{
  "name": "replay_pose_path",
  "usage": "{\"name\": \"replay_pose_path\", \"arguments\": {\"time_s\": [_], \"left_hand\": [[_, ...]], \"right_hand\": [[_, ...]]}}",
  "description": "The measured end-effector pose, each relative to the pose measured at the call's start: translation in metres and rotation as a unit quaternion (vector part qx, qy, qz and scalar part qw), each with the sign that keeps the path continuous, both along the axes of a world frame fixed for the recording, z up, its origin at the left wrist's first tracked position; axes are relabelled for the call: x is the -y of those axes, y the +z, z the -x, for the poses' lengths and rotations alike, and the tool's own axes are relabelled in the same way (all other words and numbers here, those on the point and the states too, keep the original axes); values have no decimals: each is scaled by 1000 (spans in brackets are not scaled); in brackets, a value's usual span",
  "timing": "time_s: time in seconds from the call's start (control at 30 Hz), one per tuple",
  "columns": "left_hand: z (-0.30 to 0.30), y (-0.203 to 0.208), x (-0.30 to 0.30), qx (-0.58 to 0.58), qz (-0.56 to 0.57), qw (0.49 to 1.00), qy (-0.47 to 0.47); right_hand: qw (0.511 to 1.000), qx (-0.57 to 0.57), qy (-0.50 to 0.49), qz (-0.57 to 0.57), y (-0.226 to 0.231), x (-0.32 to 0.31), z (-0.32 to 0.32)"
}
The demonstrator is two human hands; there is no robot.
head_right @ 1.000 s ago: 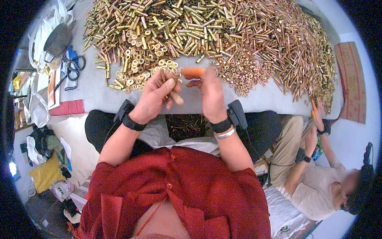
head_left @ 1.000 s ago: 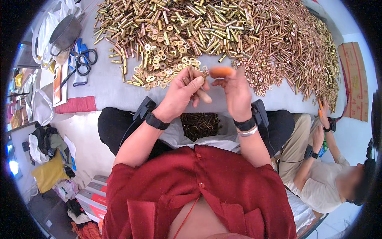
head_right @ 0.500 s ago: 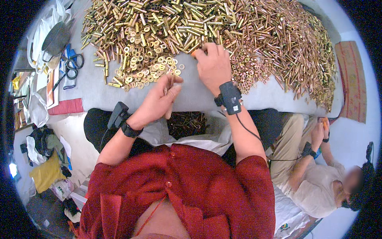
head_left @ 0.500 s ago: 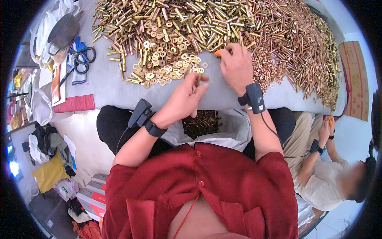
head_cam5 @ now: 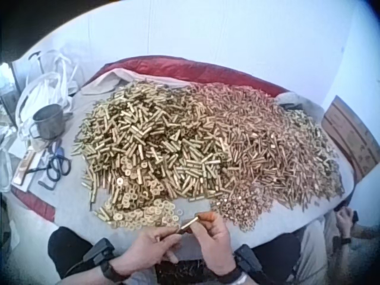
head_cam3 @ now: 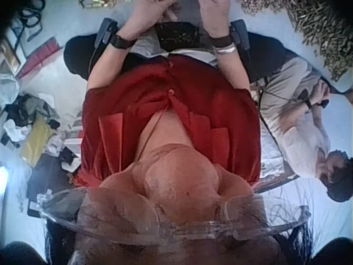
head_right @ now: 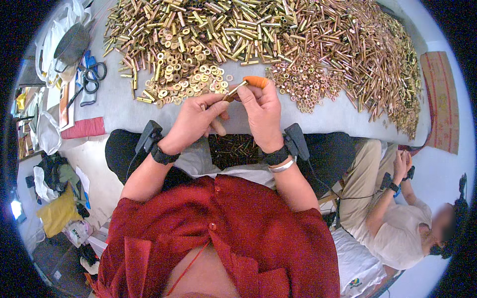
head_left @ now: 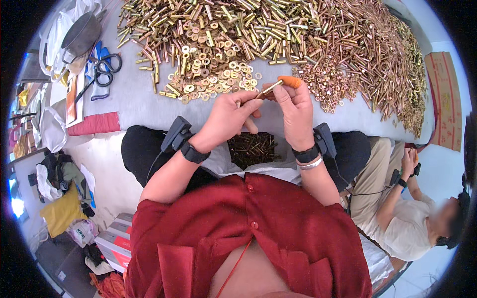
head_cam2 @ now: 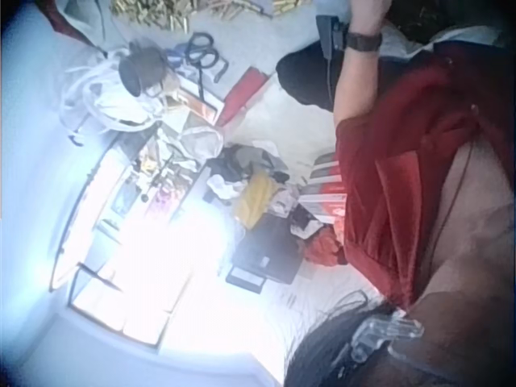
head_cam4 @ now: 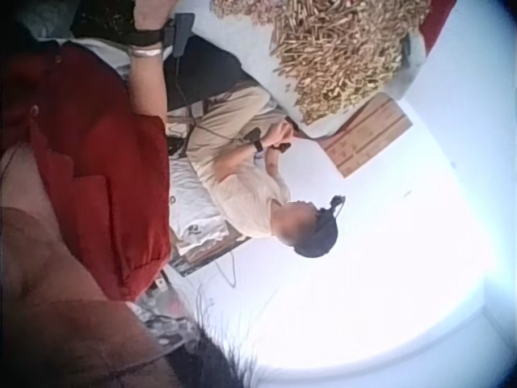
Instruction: Sorting and assembling metal bolts, washers, and nuts from large piles.
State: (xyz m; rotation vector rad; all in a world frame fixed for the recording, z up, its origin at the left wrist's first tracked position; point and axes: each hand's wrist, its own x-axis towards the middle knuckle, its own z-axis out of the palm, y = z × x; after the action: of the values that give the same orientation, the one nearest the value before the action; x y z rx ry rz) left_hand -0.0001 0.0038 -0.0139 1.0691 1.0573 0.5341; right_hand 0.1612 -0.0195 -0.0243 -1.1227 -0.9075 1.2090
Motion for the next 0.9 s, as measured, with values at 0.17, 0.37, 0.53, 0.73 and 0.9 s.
{"name": "replay_pose_path", "arguments": {"time_s": [0.17,0.37,0.53,0.73,0.9], "left_hand": [[1,0,0,2,9,1000,-1],[1,-1,-3,3,15,1000,-16],[6,-4,-4,85,50,995,27],[7,-1,-11,76,37,993,82],[7,-1,-13,64,37,992,100]], "right_hand": [[998,52,18,36,2,-2,-6],[998,-31,20,42,-10,2,-3],[988,149,37,30,1,1,0],[893,437,-55,-91,-13,-40,0],[810,557,-45,-180,-23,-47,0]]}}
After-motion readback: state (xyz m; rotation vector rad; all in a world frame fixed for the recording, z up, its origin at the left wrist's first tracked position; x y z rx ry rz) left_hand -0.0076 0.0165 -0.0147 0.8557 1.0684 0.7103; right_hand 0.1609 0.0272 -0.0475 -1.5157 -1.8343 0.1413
